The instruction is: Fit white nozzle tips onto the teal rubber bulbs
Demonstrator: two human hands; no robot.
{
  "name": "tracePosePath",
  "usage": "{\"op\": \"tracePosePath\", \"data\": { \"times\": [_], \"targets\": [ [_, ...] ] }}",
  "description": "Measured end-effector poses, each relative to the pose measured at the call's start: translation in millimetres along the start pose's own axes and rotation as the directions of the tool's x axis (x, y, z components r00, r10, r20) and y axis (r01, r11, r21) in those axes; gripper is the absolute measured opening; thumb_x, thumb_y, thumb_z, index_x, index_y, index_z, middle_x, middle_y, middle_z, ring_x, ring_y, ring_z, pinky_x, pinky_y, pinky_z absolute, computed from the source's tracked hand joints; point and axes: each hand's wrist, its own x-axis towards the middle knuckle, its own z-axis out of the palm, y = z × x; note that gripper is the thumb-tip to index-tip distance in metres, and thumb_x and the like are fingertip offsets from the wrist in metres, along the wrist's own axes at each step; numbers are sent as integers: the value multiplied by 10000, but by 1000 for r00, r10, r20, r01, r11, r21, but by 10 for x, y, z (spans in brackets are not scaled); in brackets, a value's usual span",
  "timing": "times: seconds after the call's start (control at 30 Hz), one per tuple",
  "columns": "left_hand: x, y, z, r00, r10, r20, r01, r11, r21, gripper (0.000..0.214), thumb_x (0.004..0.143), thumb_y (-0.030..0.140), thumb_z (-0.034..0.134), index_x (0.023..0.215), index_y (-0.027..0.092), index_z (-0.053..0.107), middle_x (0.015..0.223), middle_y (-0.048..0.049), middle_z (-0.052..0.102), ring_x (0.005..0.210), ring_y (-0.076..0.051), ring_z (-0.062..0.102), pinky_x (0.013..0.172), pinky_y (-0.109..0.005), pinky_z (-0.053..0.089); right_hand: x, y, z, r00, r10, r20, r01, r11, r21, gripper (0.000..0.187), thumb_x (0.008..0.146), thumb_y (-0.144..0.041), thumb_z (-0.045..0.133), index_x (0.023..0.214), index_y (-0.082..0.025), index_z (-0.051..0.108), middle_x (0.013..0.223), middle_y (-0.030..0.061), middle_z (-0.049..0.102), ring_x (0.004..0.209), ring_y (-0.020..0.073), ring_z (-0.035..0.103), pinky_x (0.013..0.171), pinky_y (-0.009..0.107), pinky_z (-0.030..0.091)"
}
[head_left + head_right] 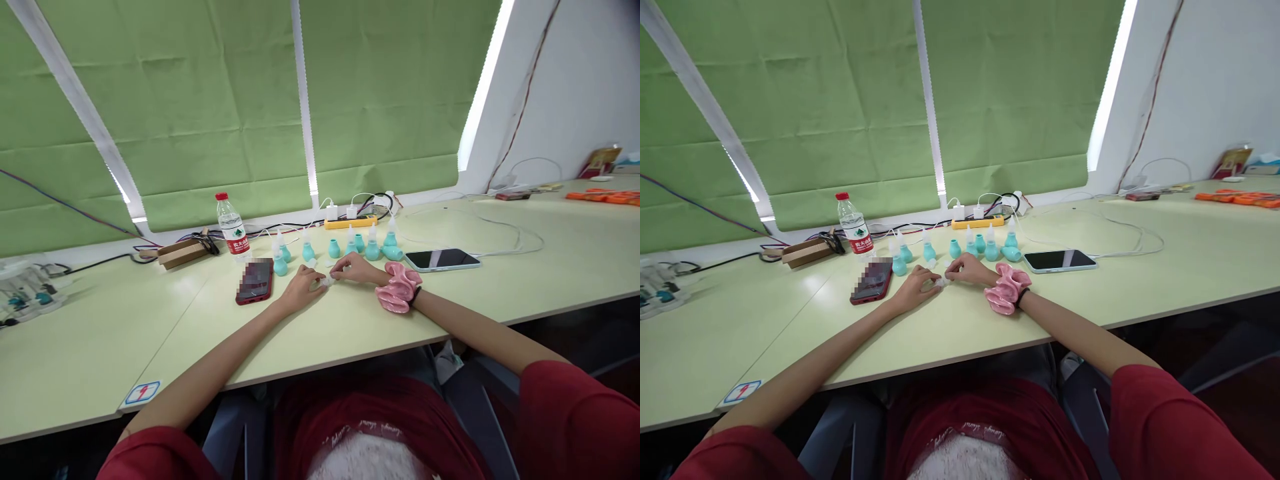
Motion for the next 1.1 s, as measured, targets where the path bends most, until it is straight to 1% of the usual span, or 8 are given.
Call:
{"op": "tracePosePath", "data": {
  "times": [0.17, 0.47, 0.7, 1.0, 1.1],
  "targets": [
    [-10, 32, 7, 1000, 2, -6, -2, 1000, 26, 245, 763, 303, 436, 903, 161, 579, 810, -58, 553, 832, -194, 419, 744, -321, 370, -2, -35, -23, 1000, 19, 25, -19, 1000, 22, 221, 654, -303, 562, 666, -112, 673, 631, 47, 648, 558, 113, 518, 550, 222, 391],
    [-17, 64, -14, 1000, -18, 10, 18, 999, 33, 248, 773, 308, 405, 855, 157, 584, 810, -67, 540, 839, -197, 422, 749, -331, 370, -9, -33, -35, 999, 10, 42, -15, 994, 104, 269, 644, -340, 575, 687, -88, 659, 598, 56, 620, 529, 99, 481, 494, 212, 364],
    [-23, 51, -8, 1000, -15, 15, 15, 999, 43, 256, 781, 313, 400, 868, 159, 585, 814, -68, 537, 856, -198, 427, 749, -330, 373, -16, -79, -30, 998, 42, 37, -44, 998, 51, 186, 629, -268, 563, 626, -103, 649, 563, 35, 609, 515, 92, 473, 508, 210, 362],
    [-23, 48, -8, 1000, 9, 7, -9, 998, 70, 284, 805, 329, 363, 862, 163, 585, 813, -70, 533, 852, -192, 428, 753, -329, 373, -13, -84, -4, 999, 4, 34, -6, 999, 49, 172, 628, -250, 562, 608, -101, 645, 548, 27, 599, 505, 86, 462, 505, 207, 355],
    [-23, 51, -15, 1000, 6, 12, -7, 997, 72, 299, 814, 333, 346, 855, 161, 587, 814, -71, 536, 851, -191, 429, 757, -329, 372, -16, -78, 2, 1000, 1, 27, -3, 998, 55, 179, 625, -258, 570, 630, -98, 652, 564, 34, 608, 517, 91, 478, 509, 208, 366]
  ]
}}
